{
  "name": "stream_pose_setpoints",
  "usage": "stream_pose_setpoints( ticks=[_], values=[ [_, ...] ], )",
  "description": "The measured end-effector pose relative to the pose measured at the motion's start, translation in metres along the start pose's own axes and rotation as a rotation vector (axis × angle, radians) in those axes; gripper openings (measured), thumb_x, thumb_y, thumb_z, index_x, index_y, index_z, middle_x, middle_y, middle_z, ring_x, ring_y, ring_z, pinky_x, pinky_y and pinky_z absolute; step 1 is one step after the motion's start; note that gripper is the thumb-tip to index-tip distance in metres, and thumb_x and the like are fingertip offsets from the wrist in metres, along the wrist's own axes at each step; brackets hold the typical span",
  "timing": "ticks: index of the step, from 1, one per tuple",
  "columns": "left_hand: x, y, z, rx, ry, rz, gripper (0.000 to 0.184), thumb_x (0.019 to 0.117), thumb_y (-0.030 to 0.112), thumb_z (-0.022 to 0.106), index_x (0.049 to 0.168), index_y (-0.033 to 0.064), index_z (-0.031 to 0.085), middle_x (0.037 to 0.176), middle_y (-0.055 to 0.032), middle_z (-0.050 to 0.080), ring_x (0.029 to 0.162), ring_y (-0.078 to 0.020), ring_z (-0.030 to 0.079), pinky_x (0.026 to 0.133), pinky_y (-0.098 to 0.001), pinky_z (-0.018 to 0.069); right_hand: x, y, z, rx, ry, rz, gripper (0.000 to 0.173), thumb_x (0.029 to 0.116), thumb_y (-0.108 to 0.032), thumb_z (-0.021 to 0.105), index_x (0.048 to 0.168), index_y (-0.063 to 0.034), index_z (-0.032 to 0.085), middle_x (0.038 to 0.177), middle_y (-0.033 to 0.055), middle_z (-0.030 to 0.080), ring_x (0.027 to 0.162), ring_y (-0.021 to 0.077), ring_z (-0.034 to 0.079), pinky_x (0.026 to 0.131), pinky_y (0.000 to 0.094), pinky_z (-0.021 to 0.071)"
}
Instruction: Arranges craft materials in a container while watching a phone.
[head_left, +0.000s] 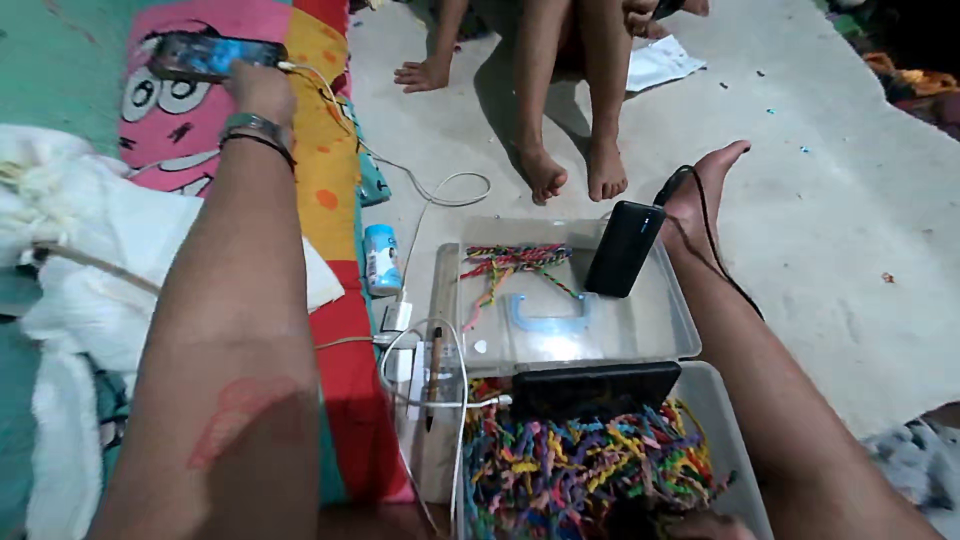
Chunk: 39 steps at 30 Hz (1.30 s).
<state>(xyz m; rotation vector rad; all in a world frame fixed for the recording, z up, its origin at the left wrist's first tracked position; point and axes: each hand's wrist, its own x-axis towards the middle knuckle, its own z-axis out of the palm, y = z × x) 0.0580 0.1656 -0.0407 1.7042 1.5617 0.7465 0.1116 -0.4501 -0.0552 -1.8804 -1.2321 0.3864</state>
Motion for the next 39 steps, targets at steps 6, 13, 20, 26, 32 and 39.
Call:
stream_pose_setpoints(
  ticks=[6,13,20,26,32,39],
  values=[
    [-0.104,0.017,-0.034,0.191,-0.297,0.329,0.041,0.1081,0.016,0.042,0.143,-0.0043,0.049,0.142,-0.0288,0.053,0.122,-0.0399,0.059,0.103,-0.0563,0.0472,-0.044,0.041,0.012,0.100,0.096,-0.090,0.023,0.0993,-0.025,0.067,0.096,-0.0032,0.066,0.101,0.0101,0.066,0.103,0.0062,0.062,0.093,0.0148,0.0491],
    [-0.293,-0.026,-0.039,0.159,-0.505,0.632,0.029,0.1062,0.012,0.048,0.125,-0.0013,0.066,0.127,-0.0203,0.064,0.113,-0.0312,0.065,0.098,-0.0498,0.0516,-0.040,0.048,0.011,0.183,0.161,-0.083,0.022,0.1005,-0.026,0.062,0.100,-0.0055,0.071,0.098,0.0002,0.069,0.095,-0.0016,0.064,0.086,0.0152,0.0541],
    [-0.407,-0.050,-0.024,0.219,-0.496,0.863,0.032,0.0997,0.010,0.060,0.131,-0.0002,0.063,0.130,-0.0226,0.062,0.110,-0.0379,0.065,0.094,-0.0553,0.0539,-0.007,0.043,-0.015,0.365,0.231,0.171,0.028,0.1070,-0.013,0.039,0.116,0.0045,0.058,0.098,0.0014,0.065,0.081,0.0008,0.063,0.077,0.0224,0.0567],
    [-0.437,-0.053,-0.012,0.569,-0.417,0.876,0.063,0.0909,0.018,0.075,0.148,0.0050,0.050,0.126,-0.0244,0.063,0.116,-0.0452,0.062,0.104,-0.0712,0.0367,0.027,0.041,-0.020,-0.248,0.046,0.280,0.037,0.0894,0.003,0.064,0.122,0.0132,0.051,0.124,0.0311,0.055,0.112,0.0421,0.061,0.093,0.0542,0.0531],
    [-0.445,-0.061,-0.004,0.675,-0.428,0.852,0.079,0.0857,0.019,0.081,0.153,0.0046,0.043,0.123,-0.0254,0.064,0.118,-0.0451,0.061,0.109,-0.0738,0.0268,0.035,0.056,-0.003,-0.422,0.000,0.093,0.046,0.0809,-0.003,0.077,0.116,0.0143,0.054,0.131,0.0344,0.052,0.120,0.0480,0.058,0.095,0.0547,0.0535],
    [-0.444,-0.061,0.001,0.711,-0.418,0.891,0.076,0.0839,0.017,0.083,0.147,-0.0030,0.047,0.123,-0.0252,0.066,0.115,-0.0443,0.064,0.111,-0.0743,0.0254,0.036,0.054,0.007,-0.404,-0.028,0.095,0.040,0.0858,-0.004,0.076,0.116,0.0115,0.056,0.155,0.0315,0.035,0.117,0.0463,0.062,0.090,0.0554,0.0562]
  ],
)
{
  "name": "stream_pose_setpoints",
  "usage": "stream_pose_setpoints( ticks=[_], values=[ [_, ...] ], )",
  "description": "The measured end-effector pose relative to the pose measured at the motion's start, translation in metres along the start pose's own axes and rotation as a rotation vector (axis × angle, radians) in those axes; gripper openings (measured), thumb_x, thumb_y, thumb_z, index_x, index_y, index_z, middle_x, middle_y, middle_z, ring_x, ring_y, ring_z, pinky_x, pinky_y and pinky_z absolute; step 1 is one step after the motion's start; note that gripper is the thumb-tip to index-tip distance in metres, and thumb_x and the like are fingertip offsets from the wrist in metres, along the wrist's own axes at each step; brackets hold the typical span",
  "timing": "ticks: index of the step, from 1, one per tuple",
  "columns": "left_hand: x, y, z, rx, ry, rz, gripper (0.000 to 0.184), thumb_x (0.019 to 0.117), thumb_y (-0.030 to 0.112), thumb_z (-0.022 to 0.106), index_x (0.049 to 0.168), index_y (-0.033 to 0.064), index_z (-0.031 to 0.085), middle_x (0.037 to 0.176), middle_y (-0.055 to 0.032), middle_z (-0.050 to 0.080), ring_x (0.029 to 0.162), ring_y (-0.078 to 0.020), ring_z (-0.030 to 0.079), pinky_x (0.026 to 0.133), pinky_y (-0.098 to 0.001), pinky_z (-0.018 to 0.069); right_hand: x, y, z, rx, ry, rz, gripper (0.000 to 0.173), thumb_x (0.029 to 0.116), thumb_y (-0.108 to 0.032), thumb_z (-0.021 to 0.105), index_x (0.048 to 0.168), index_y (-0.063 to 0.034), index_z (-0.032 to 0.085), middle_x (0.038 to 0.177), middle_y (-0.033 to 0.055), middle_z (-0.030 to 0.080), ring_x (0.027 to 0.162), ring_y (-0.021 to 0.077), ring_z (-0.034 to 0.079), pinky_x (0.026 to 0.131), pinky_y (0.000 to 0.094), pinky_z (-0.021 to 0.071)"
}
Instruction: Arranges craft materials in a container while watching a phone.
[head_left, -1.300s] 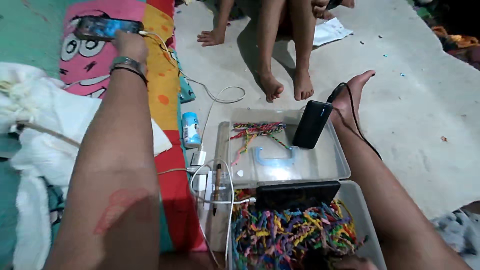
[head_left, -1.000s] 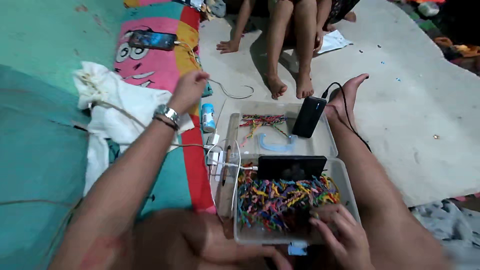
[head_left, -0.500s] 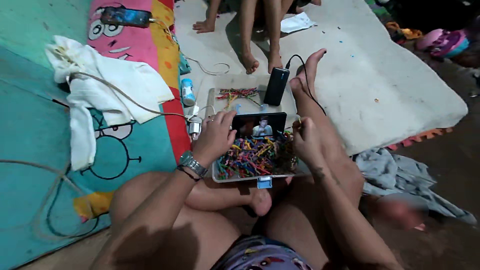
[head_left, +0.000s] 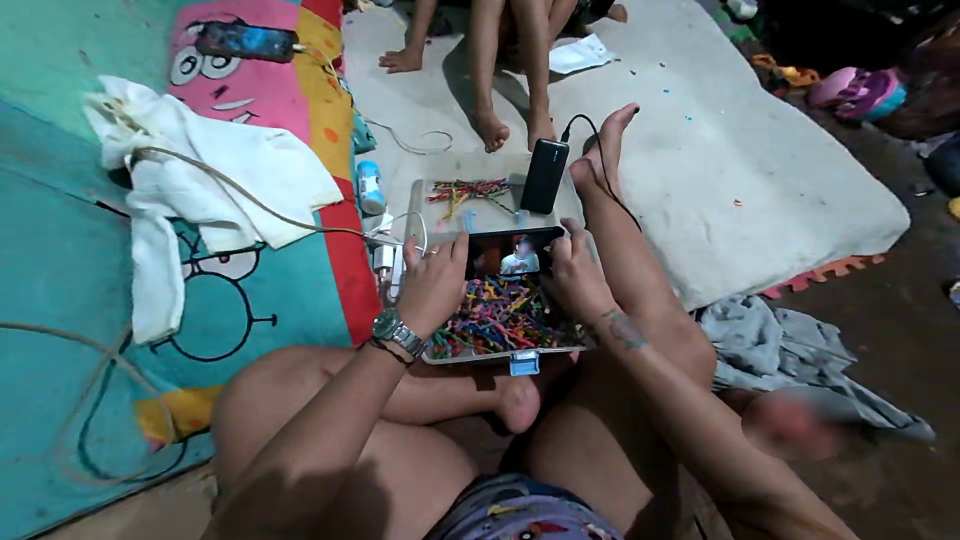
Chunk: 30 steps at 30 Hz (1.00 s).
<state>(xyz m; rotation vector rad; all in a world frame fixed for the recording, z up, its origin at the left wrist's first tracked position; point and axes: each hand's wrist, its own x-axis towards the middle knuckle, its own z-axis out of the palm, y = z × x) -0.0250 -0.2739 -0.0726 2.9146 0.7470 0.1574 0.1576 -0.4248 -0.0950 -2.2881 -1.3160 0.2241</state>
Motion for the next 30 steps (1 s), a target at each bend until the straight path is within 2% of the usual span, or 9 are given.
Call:
stream_pose_setpoints(
  ticks=[4,6,9,11,14,18,21,26,30],
  values=[
    [0.004,0.000,0.000,0.026,-0.009,0.014,0.075,0.0836,0.018,0.083,0.146,-0.0027,0.047,0.123,-0.0244,0.066,0.115,-0.0439,0.064,0.112,-0.0746,0.0233,0.003,-0.003,0.004,-0.101,-0.035,-0.053,0.028,0.0916,-0.003,0.069,0.113,0.0093,0.057,0.158,0.0289,0.034,0.115,0.0478,0.063,0.084,0.0551,0.0578],
    [0.003,-0.001,0.002,0.027,0.010,0.025,0.076,0.0833,0.018,0.083,0.146,-0.0029,0.048,0.124,-0.0245,0.066,0.116,-0.0438,0.064,0.112,-0.0742,0.0231,0.003,-0.005,0.004,-0.117,-0.070,-0.038,0.029,0.0928,-0.003,0.068,0.116,0.0082,0.056,0.159,0.0276,0.032,0.118,0.0483,0.061,0.085,0.0551,0.0572],
    [0.001,-0.001,0.005,0.023,0.036,0.042,0.076,0.0840,0.020,0.083,0.147,-0.0042,0.047,0.125,-0.0252,0.065,0.116,-0.0438,0.064,0.112,-0.0738,0.0234,0.000,0.000,0.006,-0.096,-0.050,-0.076,0.031,0.0920,-0.006,0.071,0.115,0.0083,0.056,0.157,0.0287,0.035,0.115,0.0496,0.062,0.082,0.0555,0.0581],
    [0.001,-0.001,0.004,0.006,0.041,0.046,0.076,0.0841,0.022,0.083,0.147,-0.0044,0.048,0.124,-0.0251,0.066,0.116,-0.0439,0.064,0.112,-0.0739,0.0237,-0.003,0.003,0.006,-0.082,-0.035,-0.099,0.032,0.0920,-0.008,0.071,0.115,0.0094,0.056,0.157,0.0290,0.036,0.117,0.0492,0.062,0.084,0.0556,0.0575],
    [0.002,-0.001,0.002,-0.035,0.027,0.031,0.079,0.0840,0.024,0.084,0.147,-0.0046,0.047,0.124,-0.0255,0.065,0.116,-0.0443,0.063,0.112,-0.0734,0.0239,-0.005,0.005,0.006,-0.067,-0.015,-0.131,0.035,0.0883,-0.008,0.074,0.113,0.0105,0.057,0.154,0.0310,0.039,0.118,0.0507,0.060,0.085,0.0570,0.0568],
    [0.001,-0.001,-0.001,-0.075,0.019,0.025,0.081,0.0854,0.025,0.082,0.150,-0.0050,0.044,0.126,-0.0264,0.064,0.118,-0.0444,0.062,0.113,-0.0726,0.0232,-0.005,0.007,0.008,-0.085,0.024,-0.189,0.038,0.0827,-0.009,0.079,0.107,0.0101,0.057,0.150,0.0332,0.044,0.112,0.0524,0.063,0.081,0.0585,0.0575],
    [0.001,-0.001,-0.001,-0.074,0.026,0.032,0.081,0.0849,0.025,0.083,0.149,-0.0053,0.044,0.126,-0.0261,0.064,0.116,-0.0441,0.063,0.114,-0.0723,0.0238,-0.006,0.010,0.011,-0.067,0.068,-0.207,0.042,0.0813,-0.011,0.082,0.108,0.0100,0.057,0.148,0.0333,0.046,0.113,0.0518,0.063,0.083,0.0577,0.0574],
    [0.000,0.000,-0.001,-0.073,-0.004,0.027,0.080,0.0851,0.024,0.083,0.149,-0.0043,0.044,0.125,-0.0255,0.064,0.115,-0.0440,0.063,0.113,-0.0721,0.0252,-0.004,0.006,0.009,-0.065,0.006,-0.114,0.050,0.0805,-0.012,0.083,0.116,0.0087,0.056,0.153,0.0304,0.040,0.121,0.0504,0.059,0.086,0.0578,0.0566],
    [0.001,0.000,-0.002,-0.085,-0.028,0.025,0.078,0.0863,0.021,0.081,0.149,-0.0052,0.044,0.126,-0.0269,0.064,0.118,-0.0451,0.062,0.112,-0.0721,0.0258,-0.003,0.006,0.010,-0.078,-0.003,-0.120,0.047,0.0803,-0.012,0.082,0.114,0.0083,0.057,0.152,0.0306,0.041,0.118,0.0504,0.061,0.083,0.0576,0.0576]
  ],
)
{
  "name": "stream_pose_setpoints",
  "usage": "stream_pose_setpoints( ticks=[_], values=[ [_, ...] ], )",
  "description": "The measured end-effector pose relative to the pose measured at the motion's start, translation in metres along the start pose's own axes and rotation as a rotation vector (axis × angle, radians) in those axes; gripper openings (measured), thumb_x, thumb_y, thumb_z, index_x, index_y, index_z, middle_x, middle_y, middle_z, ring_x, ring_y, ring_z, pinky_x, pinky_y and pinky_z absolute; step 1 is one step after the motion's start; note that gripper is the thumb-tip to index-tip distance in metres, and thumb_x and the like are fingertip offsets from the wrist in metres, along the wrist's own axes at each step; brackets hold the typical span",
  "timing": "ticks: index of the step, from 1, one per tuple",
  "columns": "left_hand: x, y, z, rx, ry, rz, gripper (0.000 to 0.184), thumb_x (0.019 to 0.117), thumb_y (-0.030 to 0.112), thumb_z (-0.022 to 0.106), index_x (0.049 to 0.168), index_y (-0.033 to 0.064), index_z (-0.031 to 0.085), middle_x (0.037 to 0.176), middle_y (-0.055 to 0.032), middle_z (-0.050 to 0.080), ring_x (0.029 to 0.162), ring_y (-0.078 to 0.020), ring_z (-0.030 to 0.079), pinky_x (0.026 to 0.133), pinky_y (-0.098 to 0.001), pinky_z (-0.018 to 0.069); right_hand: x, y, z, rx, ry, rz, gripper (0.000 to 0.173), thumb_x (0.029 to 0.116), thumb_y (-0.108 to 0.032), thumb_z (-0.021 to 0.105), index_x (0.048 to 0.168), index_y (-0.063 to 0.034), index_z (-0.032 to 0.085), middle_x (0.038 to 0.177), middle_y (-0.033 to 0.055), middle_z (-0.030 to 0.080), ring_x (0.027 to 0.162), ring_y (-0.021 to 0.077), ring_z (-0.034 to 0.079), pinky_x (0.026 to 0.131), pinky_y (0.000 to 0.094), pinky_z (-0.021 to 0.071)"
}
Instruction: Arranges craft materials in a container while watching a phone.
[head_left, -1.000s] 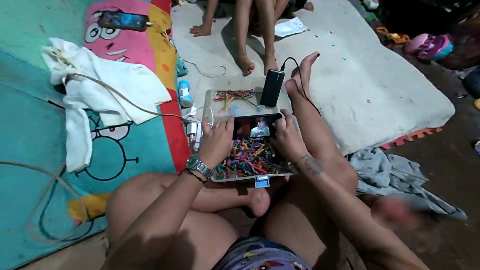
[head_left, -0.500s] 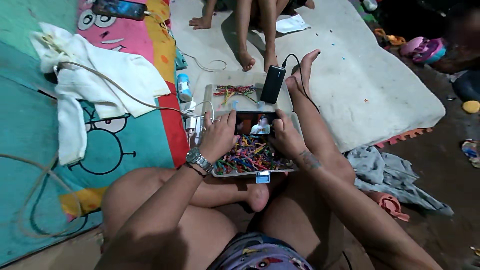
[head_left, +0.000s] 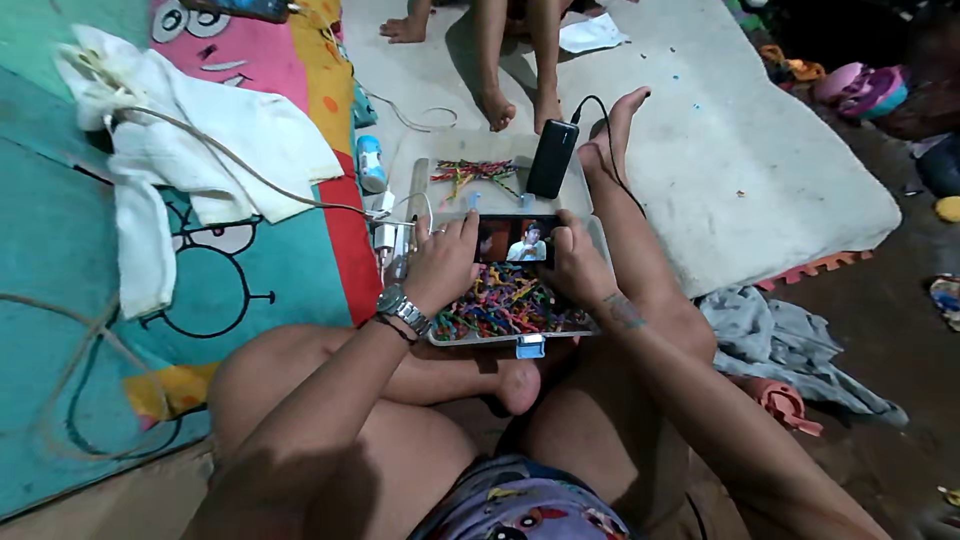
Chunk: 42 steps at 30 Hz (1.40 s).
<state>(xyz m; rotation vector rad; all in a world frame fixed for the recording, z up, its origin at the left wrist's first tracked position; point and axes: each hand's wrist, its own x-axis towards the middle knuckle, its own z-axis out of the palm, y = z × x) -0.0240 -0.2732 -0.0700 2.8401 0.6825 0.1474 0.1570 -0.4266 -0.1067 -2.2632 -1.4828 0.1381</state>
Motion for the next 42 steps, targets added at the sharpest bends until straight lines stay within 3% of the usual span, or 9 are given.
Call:
stream_pose_setpoints(
  ticks=[6,16,21,27,30,32,35,37,42],
  values=[
    [0.002,0.001,-0.003,-0.009,-0.027,-0.012,0.079,0.0857,0.022,0.082,0.150,-0.0051,0.044,0.126,-0.0265,0.064,0.119,-0.0447,0.061,0.113,-0.0715,0.0252,-0.001,0.004,0.001,0.009,0.038,-0.056,0.046,0.0777,-0.012,0.085,0.108,0.0084,0.056,0.151,0.0314,0.043,0.112,0.0511,0.063,0.080,0.0577,0.0578],
    [0.001,-0.001,-0.002,-0.020,-0.009,-0.001,0.079,0.0858,0.023,0.081,0.149,-0.0054,0.044,0.127,-0.0273,0.063,0.118,-0.0453,0.061,0.112,-0.0712,0.0258,-0.001,0.003,0.001,0.035,0.056,-0.048,0.046,0.0756,-0.009,0.085,0.107,0.0081,0.056,0.151,0.0308,0.044,0.112,0.0511,0.063,0.082,0.0576,0.0572],
    [0.001,0.000,-0.003,-0.021,-0.014,0.003,0.079,0.0866,0.024,0.081,0.150,-0.0058,0.043,0.127,-0.0273,0.064,0.117,-0.0450,0.063,0.113,-0.0710,0.0258,0.000,0.003,0.000,0.039,0.062,-0.034,0.047,0.0745,-0.007,0.086,0.107,0.0088,0.056,0.150,0.0300,0.045,0.107,0.0501,0.065,0.077,0.0565,0.0580],
    [0.002,-0.002,-0.003,-0.053,-0.021,-0.011,0.073,0.0888,0.017,0.078,0.150,-0.0051,0.044,0.129,-0.0281,0.063,0.121,-0.0458,0.061,0.114,-0.0718,0.0230,0.000,0.006,-0.004,0.170,0.042,0.001,0.056,0.0752,-0.005,0.086,0.119,0.0099,0.054,0.156,0.0257,0.040,0.117,0.0428,0.064,0.094,0.0544,0.0557],
    [0.001,-0.004,0.000,-0.032,0.000,-0.003,0.073,0.0879,0.016,0.079,0.149,-0.0045,0.045,0.125,-0.0273,0.065,0.118,-0.0452,0.062,0.114,-0.0719,0.0238,-0.002,0.007,-0.006,0.219,0.055,0.021,0.062,0.0743,-0.006,0.087,0.122,0.0076,0.049,0.159,0.0246,0.035,0.114,0.0386,0.066,0.090,0.0506,0.0575],
    [0.000,-0.005,0.001,-0.018,0.008,-0.002,0.074,0.0875,0.017,0.079,0.150,-0.0037,0.044,0.124,-0.0269,0.065,0.118,-0.0452,0.062,0.114,-0.0720,0.0234,-0.004,0.009,-0.004,0.239,0.109,0.016,0.063,0.0788,-0.013,0.085,0.125,0.0078,0.046,0.157,0.0268,0.037,0.112,0.0354,0.067,0.089,0.0473,0.0577],
    [-0.001,-0.005,0.002,-0.010,0.017,-0.005,0.074,0.0872,0.016,0.080,0.150,-0.0034,0.045,0.125,-0.0261,0.065,0.117,-0.0448,0.063,0.114,-0.0722,0.0235,-0.006,0.010,-0.007,0.261,0.139,0.100,0.072,0.0899,-0.014,0.074,0.147,0.0027,0.033,0.142,0.0255,0.050,0.100,0.0309,0.069,0.083,0.0460,0.0590],
    [-0.001,-0.004,0.001,-0.005,0.003,-0.011,0.074,0.0881,0.016,0.079,0.150,-0.0035,0.043,0.127,-0.0262,0.064,0.118,-0.0452,0.062,0.114,-0.0729,0.0225,-0.006,0.008,-0.010,0.274,0.132,0.145,0.065,0.0932,-0.010,0.071,0.147,0.0015,0.036,0.127,0.0255,0.057,0.094,0.0327,0.069,0.080,0.0477,0.0589],
    [-0.002,-0.003,0.001,0.000,0.006,-0.006,0.074,0.0886,0.017,0.079,0.150,-0.0034,0.043,0.128,-0.0262,0.064,0.119,-0.0461,0.061,0.113,-0.0740,0.0221,-0.005,0.006,-0.012,0.296,0.153,0.170,0.047,0.1000,-0.006,0.061,0.141,0.0017,0.040,0.113,0.0221,0.061,0.085,0.0302,0.069,0.076,0.0467,0.0594]
  ],
)
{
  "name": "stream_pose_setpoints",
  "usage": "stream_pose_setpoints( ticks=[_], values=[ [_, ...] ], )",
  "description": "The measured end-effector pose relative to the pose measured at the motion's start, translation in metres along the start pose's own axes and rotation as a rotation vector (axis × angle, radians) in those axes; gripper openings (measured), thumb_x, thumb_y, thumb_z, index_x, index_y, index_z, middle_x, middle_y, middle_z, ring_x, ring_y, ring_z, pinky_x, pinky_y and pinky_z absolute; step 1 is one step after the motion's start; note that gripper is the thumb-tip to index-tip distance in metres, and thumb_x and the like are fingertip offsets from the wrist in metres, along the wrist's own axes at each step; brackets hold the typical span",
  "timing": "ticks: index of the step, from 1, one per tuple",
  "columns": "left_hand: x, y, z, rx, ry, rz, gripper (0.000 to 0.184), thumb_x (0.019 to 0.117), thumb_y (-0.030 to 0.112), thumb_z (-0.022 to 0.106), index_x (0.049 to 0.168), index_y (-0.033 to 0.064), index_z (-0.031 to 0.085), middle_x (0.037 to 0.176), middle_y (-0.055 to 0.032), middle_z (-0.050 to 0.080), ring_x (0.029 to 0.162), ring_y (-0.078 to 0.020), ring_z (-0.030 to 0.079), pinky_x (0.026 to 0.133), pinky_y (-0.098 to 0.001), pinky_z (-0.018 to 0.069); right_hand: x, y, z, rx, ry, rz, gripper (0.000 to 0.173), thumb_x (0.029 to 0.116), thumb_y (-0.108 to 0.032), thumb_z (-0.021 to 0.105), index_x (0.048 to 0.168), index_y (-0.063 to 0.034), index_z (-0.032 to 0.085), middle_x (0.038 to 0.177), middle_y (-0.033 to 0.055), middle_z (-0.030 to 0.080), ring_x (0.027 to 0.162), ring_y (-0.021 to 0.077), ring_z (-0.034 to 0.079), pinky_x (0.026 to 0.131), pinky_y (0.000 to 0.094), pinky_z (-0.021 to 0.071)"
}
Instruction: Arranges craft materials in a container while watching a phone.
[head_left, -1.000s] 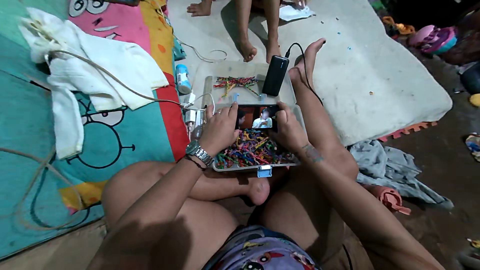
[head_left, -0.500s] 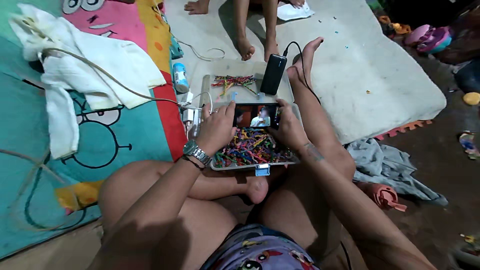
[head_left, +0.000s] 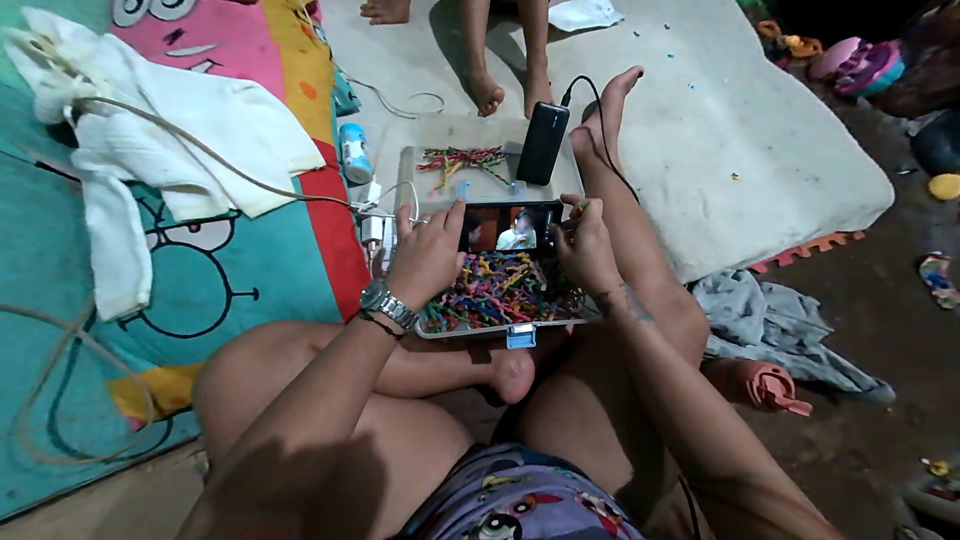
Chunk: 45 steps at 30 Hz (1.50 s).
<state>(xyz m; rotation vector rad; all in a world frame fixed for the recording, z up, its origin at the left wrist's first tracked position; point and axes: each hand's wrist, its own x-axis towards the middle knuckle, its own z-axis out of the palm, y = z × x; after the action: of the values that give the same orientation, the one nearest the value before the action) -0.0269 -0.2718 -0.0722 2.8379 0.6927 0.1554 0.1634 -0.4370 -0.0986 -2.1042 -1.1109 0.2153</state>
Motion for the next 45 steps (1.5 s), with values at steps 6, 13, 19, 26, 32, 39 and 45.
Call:
stream_pose_setpoints(
  ticks=[6,13,19,26,32,39,45],
  values=[
    [-0.001,0.000,-0.001,-0.023,0.047,-0.023,0.065,0.0918,0.019,0.075,0.148,0.0002,0.048,0.132,-0.0262,0.060,0.124,-0.0466,0.057,0.113,-0.0749,0.0216,-0.008,-0.004,-0.009,0.242,0.132,0.153,0.035,0.1067,-0.029,0.051,0.127,-0.0007,0.044,0.099,0.0128,0.059,0.062,0.0152,0.056,0.055,0.0338,0.0506],
    [-0.019,0.022,-0.015,-0.494,0.197,0.026,0.035,0.0985,0.012,0.063,0.132,0.0020,0.063,0.128,-0.0192,0.062,0.112,-0.0316,0.063,0.094,-0.0508,0.0532,-0.033,-0.045,-0.022,0.754,-0.155,0.279,0.033,0.1083,-0.011,0.034,0.130,-0.0056,0.058,0.099,0.0017,0.061,0.067,0.0056,0.056,0.061,0.0245,0.0516],
    [-0.040,0.049,-0.008,-1.271,-0.004,-0.136,0.031,0.1009,0.008,0.061,0.131,0.0058,0.057,0.103,-0.0023,0.065,0.079,-0.0059,0.064,0.070,-0.0212,0.0565,-0.043,-0.056,-0.007,0.772,-0.522,0.065,0.051,0.1067,-0.009,0.043,0.156,-0.0066,0.031,0.083,0.0013,0.069,0.065,0.0052,0.063,0.061,0.0219,0.0553],
    [-0.046,0.053,0.000,-1.385,-0.018,-0.207,0.004,0.1008,0.006,0.060,0.101,0.0082,0.063,0.091,0.0023,0.065,0.078,-0.0039,0.063,0.073,-0.0218,0.0564,-0.050,-0.045,-0.004,0.675,-0.478,-0.021,0.037,0.0997,-0.010,0.061,0.135,-0.0032,0.051,0.082,-0.0003,0.067,0.064,0.0046,0.062,0.059,0.0220,0.0548],
    [-0.045,0.054,0.002,-1.438,0.002,-0.295,0.008,0.1021,0.005,0.058,0.109,0.0097,0.060,0.095,0.0010,0.065,0.076,-0.0052,0.065,0.071,-0.0221,0.0586,-0.057,-0.038,0.000,0.592,-0.291,-0.082,0.010,0.0937,-0.009,0.069,0.102,-0.0039,0.067,0.085,0.0007,0.068,0.068,0.0030,0.063,0.063,0.0203,0.0556],
    [-0.046,0.051,-0.001,-1.394,-0.111,-0.289,0.011,0.1029,0.003,0.054,0.106,0.0125,0.057,0.093,0.0023,0.065,0.076,-0.0039,0.065,0.071,-0.0203,0.0576,-0.055,-0.035,0.003,0.468,-0.101,-0.285,0.012,0.0955,-0.002,0.061,0.103,0.0011,0.070,0.100,0.0073,0.070,0.087,0.0056,0.067,0.081,0.0202,0.0567],
    [-0.043,0.052,-0.008,-1.489,-0.238,-0.393,0.009,0.1075,0.011,0.047,0.107,0.0135,0.055,0.096,0.0029,0.065,0.082,-0.0054,0.066,0.077,-0.0234,0.0575,-0.052,-0.028,0.002,0.455,-0.113,-0.353,0.013,0.0971,-0.005,0.061,0.103,0.0008,0.071,0.100,0.0069,0.072,0.090,0.0070,0.068,0.084,0.0225,0.0571]
  ],
)
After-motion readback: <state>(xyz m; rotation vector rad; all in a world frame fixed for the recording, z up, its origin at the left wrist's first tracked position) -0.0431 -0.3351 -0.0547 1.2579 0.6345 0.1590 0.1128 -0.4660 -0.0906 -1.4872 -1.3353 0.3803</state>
